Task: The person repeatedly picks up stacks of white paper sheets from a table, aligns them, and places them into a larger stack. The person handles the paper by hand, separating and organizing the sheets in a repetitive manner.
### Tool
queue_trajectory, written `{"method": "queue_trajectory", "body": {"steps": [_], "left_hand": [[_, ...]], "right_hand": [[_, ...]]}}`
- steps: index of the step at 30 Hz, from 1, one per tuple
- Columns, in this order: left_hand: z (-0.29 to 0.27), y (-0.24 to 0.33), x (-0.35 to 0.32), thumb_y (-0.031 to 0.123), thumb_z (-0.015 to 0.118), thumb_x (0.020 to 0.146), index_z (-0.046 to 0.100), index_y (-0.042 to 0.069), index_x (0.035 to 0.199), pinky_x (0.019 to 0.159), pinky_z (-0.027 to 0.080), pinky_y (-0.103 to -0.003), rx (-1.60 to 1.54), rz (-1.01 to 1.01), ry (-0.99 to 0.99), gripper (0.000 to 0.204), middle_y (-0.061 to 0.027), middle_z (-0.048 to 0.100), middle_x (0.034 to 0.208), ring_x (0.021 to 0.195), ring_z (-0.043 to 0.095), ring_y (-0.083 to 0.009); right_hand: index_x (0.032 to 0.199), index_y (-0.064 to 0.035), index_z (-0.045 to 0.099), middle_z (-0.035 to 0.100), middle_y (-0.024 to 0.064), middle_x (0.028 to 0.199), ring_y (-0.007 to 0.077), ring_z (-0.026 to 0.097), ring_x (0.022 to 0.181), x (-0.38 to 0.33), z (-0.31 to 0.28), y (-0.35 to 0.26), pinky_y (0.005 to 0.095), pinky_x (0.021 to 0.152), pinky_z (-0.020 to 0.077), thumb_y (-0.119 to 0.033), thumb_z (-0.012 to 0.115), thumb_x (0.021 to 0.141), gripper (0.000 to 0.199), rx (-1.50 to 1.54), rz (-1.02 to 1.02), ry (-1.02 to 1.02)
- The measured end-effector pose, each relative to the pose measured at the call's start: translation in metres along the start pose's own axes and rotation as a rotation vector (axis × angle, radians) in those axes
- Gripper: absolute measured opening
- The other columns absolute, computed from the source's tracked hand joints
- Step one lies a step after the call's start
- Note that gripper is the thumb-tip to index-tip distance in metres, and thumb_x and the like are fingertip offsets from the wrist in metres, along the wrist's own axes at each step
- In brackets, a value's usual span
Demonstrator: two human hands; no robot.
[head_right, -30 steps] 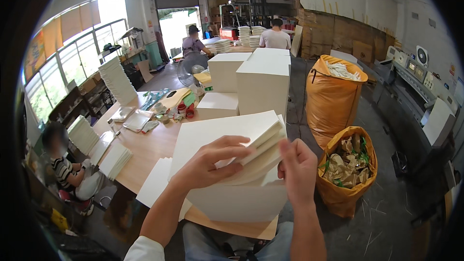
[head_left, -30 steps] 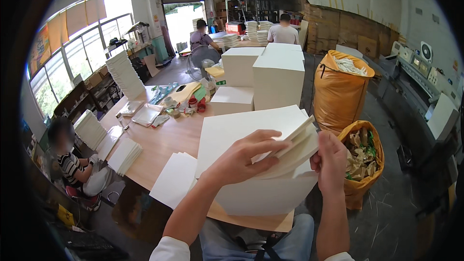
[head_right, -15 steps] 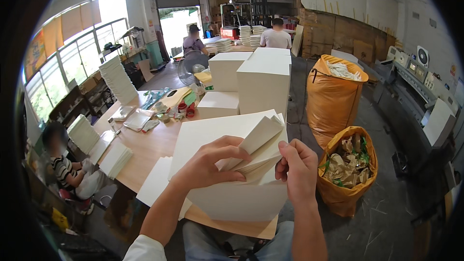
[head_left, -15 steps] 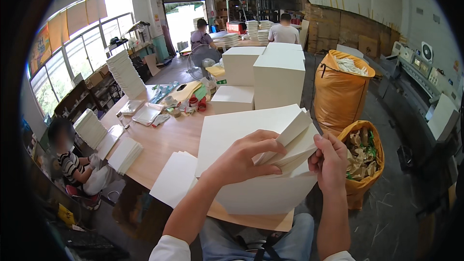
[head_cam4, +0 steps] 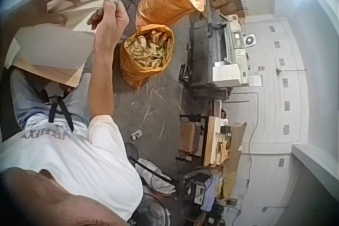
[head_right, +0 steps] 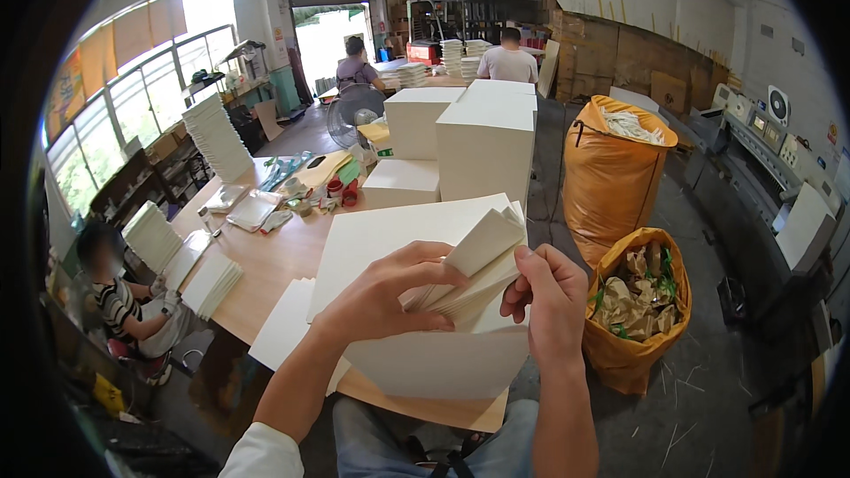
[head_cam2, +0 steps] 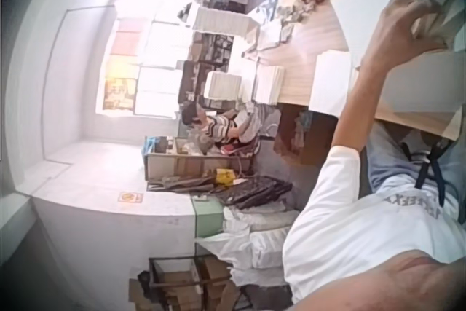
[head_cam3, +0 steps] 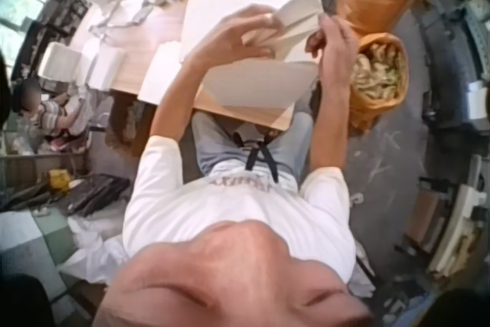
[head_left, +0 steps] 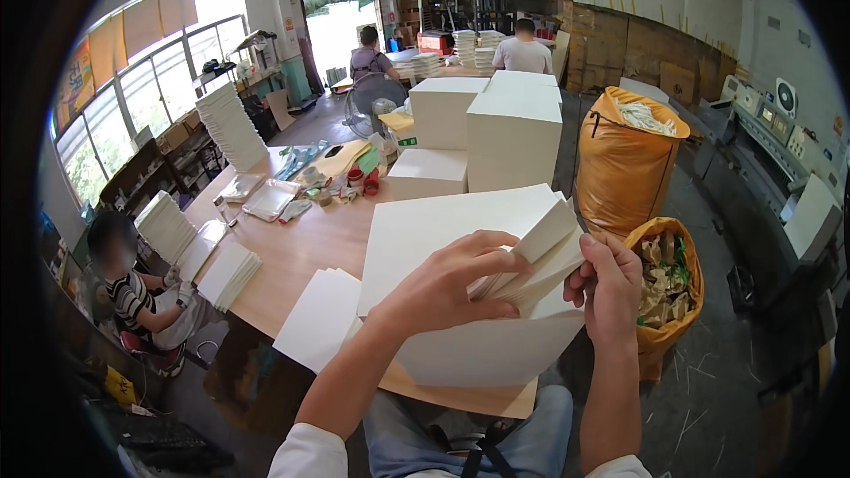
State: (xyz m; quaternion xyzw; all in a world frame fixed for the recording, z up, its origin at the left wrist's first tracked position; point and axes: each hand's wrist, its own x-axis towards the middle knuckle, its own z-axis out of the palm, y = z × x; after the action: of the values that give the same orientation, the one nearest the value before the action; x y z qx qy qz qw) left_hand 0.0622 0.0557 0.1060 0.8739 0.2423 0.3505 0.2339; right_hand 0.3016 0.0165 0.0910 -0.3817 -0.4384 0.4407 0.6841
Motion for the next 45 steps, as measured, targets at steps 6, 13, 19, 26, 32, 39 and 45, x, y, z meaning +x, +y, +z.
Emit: {"method": "queue_trajectory", "body": {"steps": [6,13,19,26,32,39,45], "left_hand": [[-0.001,-0.012,0.001,0.011,0.100,0.074,0.079,0.016,0.128,0.112,0.055,-0.045,-0.065,0.016,0.014,0.058,-0.0082,0.068,0.144,0.134,0.065,-0.0320],[0.003,-0.004,0.002,0.004,0.079,0.097,0.077,0.018,0.135,0.111,0.055,-0.046,-0.084,-0.013,0.056,0.041,-0.0114,0.065,0.153,0.136,0.064,-0.0335],[0.003,-0.012,0.001,0.008,0.085,0.093,0.077,0.016,0.127,0.109,0.056,-0.046,0.098,0.084,-0.015,0.036,-0.0109,0.065,0.152,0.134,0.066,-0.0345],[0.001,-0.009,0.000,0.010,0.097,0.079,0.080,0.014,0.122,0.110,0.056,-0.045,-0.063,-0.005,0.014,0.046,-0.0077,0.070,0.144,0.131,0.067,-0.0311],[0.001,-0.013,0.000,0.012,0.096,0.080,0.079,0.016,0.128,0.109,0.057,-0.045,-0.028,0.049,0.004,0.050,-0.0077,0.069,0.146,0.131,0.068,-0.0309],[0.008,0.005,-0.006,0.027,0.086,0.092,0.063,0.028,0.156,0.103,0.060,-0.048,0.406,0.156,-0.099,0.067,-0.0110,0.057,0.160,0.124,0.068,-0.0352],[0.015,-0.007,0.004,0.023,0.083,0.094,0.063,0.018,0.155,0.103,0.060,-0.046,0.410,0.144,-0.049,0.064,-0.0096,0.075,0.136,0.123,0.070,-0.0339]], "right_hand": [[0.075,-0.0098,0.058,0.061,0.0014,0.062,0.0103,0.061,0.050,-0.002,-0.005,0.002,0.0229,0.046,0.0399,-0.029,0.068,0.109,0.041,0.001,-0.023,-0.007],[0.074,-0.0085,0.058,0.062,0.0009,0.063,0.0096,0.062,0.052,-0.001,-0.008,0.017,0.0238,0.046,0.0398,-0.032,0.069,0.109,0.044,-0.617,-0.379,0.008],[0.077,-0.0115,0.059,0.062,0.0008,0.062,0.0110,0.061,0.048,-0.001,-0.002,0.002,0.0234,0.044,0.0404,-0.024,0.067,0.109,0.035,-0.040,-0.014,0.018],[0.076,-0.0092,0.058,0.067,0.0030,0.071,0.0116,0.067,0.061,-0.005,-0.013,0.006,0.0251,0.050,0.0419,-0.024,0.067,0.108,0.036,-0.155,-0.058,0.069],[0.102,-0.0025,0.072,0.076,0.0090,0.097,0.0283,0.072,0.093,-0.037,-0.022,0.010,0.0401,0.080,0.0547,-0.015,0.075,0.095,0.015,-0.962,-0.653,-0.099],[0.128,-0.0077,0.077,0.071,0.0181,0.132,0.0426,0.059,0.131,-0.047,-0.018,0.008,0.0510,0.114,0.0470,-0.016,0.077,0.084,0.045,-1.033,-0.526,-0.496],[0.129,-0.0037,0.075,0.070,0.0199,0.136,0.0432,0.060,0.133,-0.046,-0.016,0.010,0.0514,0.116,0.0467,-0.016,0.075,0.084,0.046,-1.061,-0.459,-0.436]]}}
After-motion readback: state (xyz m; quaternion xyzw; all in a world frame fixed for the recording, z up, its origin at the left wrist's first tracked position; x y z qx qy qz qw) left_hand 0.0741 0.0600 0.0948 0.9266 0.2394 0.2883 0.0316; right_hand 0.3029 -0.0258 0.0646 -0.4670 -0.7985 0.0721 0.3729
